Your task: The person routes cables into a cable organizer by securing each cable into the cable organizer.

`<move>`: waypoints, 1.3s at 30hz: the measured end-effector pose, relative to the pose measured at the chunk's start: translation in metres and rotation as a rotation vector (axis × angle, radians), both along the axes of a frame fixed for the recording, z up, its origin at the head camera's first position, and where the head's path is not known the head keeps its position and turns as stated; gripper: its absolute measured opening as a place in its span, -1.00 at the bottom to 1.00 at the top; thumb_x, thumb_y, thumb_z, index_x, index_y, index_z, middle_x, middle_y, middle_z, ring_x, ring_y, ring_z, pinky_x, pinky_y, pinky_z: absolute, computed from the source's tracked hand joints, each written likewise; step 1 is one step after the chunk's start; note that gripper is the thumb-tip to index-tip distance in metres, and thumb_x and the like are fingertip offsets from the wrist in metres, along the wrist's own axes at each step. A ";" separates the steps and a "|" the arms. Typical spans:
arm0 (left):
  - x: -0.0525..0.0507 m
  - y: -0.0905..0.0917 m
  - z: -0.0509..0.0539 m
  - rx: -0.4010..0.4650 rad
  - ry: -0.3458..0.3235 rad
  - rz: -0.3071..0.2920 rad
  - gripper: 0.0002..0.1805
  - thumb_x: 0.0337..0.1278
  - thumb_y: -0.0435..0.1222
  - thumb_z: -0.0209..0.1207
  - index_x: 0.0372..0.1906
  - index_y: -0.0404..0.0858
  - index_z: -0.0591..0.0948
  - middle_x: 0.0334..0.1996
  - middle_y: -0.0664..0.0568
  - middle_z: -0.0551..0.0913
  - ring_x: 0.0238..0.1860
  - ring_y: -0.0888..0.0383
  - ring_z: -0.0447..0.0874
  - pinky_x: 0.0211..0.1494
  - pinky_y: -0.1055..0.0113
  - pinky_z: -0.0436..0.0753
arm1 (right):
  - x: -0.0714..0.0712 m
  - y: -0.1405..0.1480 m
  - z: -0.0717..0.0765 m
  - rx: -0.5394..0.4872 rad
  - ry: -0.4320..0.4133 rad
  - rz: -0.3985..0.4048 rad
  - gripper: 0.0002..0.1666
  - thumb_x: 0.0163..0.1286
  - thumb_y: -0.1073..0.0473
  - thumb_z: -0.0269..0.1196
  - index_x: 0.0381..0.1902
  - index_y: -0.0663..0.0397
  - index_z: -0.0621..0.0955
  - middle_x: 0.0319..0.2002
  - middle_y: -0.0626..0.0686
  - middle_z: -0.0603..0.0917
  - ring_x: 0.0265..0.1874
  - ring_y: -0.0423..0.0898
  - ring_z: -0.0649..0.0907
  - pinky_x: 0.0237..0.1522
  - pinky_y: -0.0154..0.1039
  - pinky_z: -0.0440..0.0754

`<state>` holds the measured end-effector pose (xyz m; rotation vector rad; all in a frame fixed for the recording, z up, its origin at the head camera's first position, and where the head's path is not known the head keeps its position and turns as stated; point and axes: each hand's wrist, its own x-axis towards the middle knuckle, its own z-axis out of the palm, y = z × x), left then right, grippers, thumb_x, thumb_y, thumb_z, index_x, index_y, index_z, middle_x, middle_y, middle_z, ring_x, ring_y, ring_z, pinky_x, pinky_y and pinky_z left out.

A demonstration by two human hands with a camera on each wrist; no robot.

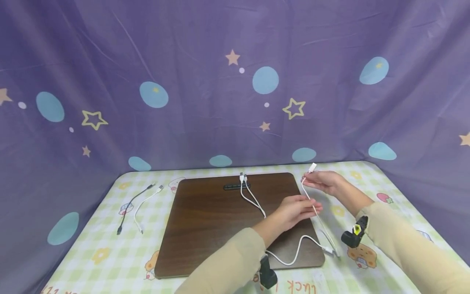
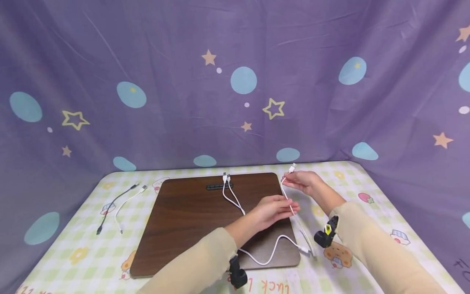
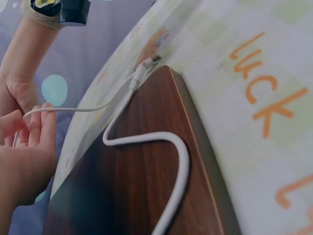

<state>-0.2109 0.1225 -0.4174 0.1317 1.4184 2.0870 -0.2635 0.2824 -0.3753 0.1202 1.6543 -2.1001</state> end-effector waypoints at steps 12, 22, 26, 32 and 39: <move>0.018 -0.010 0.001 0.030 -0.020 -0.085 -0.78 0.24 -0.55 0.06 -0.05 -0.58 0.55 0.07 -0.56 0.52 0.13 -0.29 0.56 0.17 0.09 0.63 | -0.014 -0.001 0.017 0.011 0.039 0.013 -0.56 0.50 0.37 -0.07 -0.50 0.02 0.63 -0.49 -0.10 0.75 -0.41 -0.32 0.73 -0.21 -0.53 0.69; 0.037 -0.022 0.002 -0.053 -0.023 -0.109 -0.73 0.21 -0.51 0.14 -0.02 -0.57 0.59 -0.01 -0.46 0.61 0.04 -0.21 0.65 0.08 0.16 0.68 | -0.017 -0.001 0.017 -0.031 -0.001 -0.027 -0.52 0.51 0.35 -0.10 -0.54 0.04 0.64 -0.53 -0.06 0.75 -0.45 -0.31 0.73 -0.25 -0.54 0.69; 0.043 -0.031 0.003 -0.104 -0.003 -0.131 -0.76 0.18 -0.47 0.18 -0.07 -0.53 0.62 -0.08 -0.44 0.66 -0.04 -0.16 0.72 0.01 0.19 0.71 | -0.017 -0.002 0.014 -0.042 -0.039 -0.044 -0.50 0.52 0.31 -0.12 -0.54 0.04 0.64 -0.55 -0.06 0.74 -0.48 -0.32 0.72 -0.27 -0.56 0.68; 0.051 -0.044 0.004 -0.150 0.031 -0.168 -0.77 0.15 -0.46 0.22 -0.11 -0.52 0.64 -0.14 -0.43 0.68 -0.17 -0.09 0.78 -0.09 0.20 0.74 | -0.019 -0.003 0.008 -0.076 -0.079 -0.035 -0.54 0.54 0.29 -0.13 -0.51 0.07 0.60 -0.52 -0.06 0.72 -0.45 -0.29 0.70 -0.25 -0.52 0.70; 0.055 -0.061 0.003 -0.255 0.129 -0.217 -0.78 0.12 -0.43 0.26 -0.16 -0.50 0.66 -0.21 -0.37 0.72 -0.25 0.00 0.80 -0.13 0.22 0.76 | -0.019 -0.015 0.002 -0.023 -0.091 -0.032 -0.57 0.50 0.30 -0.04 -0.55 0.01 0.62 -0.54 -0.10 0.70 -0.47 -0.31 0.69 -0.25 -0.50 0.70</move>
